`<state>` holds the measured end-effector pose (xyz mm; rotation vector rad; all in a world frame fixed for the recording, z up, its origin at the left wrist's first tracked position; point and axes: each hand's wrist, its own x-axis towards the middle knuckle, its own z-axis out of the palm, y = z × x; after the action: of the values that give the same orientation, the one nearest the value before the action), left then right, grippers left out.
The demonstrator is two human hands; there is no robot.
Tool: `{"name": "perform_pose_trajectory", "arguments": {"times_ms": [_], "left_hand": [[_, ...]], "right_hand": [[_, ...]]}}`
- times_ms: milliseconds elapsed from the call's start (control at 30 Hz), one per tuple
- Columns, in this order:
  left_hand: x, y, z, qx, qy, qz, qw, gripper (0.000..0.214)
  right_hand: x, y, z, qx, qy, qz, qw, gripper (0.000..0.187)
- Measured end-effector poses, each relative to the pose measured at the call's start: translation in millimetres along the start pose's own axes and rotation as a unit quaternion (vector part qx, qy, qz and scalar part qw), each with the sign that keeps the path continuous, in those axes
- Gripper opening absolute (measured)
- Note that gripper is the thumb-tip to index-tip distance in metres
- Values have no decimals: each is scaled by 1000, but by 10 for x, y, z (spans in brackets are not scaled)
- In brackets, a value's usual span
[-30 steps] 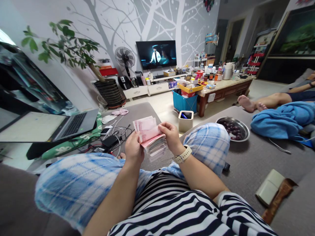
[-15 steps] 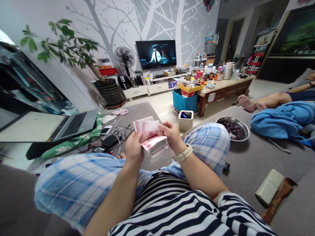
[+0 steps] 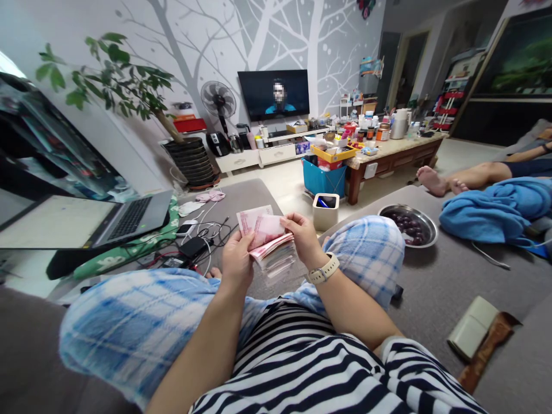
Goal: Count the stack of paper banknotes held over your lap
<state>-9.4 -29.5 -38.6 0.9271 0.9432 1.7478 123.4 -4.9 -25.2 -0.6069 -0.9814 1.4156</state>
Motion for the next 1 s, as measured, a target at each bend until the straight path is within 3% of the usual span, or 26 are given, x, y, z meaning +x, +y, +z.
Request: {"name": "perform_pose_trajectory", "arguments": {"times_ms": [267,567,1000], "left_hand": [[4,30,41,-43,64,8,997,16],[5,19,41,-40,85,7,996,19],[31,-6,24,-32,46,11,998,22]], "right_hand": [[-26,-12,22,17,6,-3,1000,19],[-20,-10,29,14,5,11,1000,22],[-30,-34,52,-1,12,15,1000,22]]}}
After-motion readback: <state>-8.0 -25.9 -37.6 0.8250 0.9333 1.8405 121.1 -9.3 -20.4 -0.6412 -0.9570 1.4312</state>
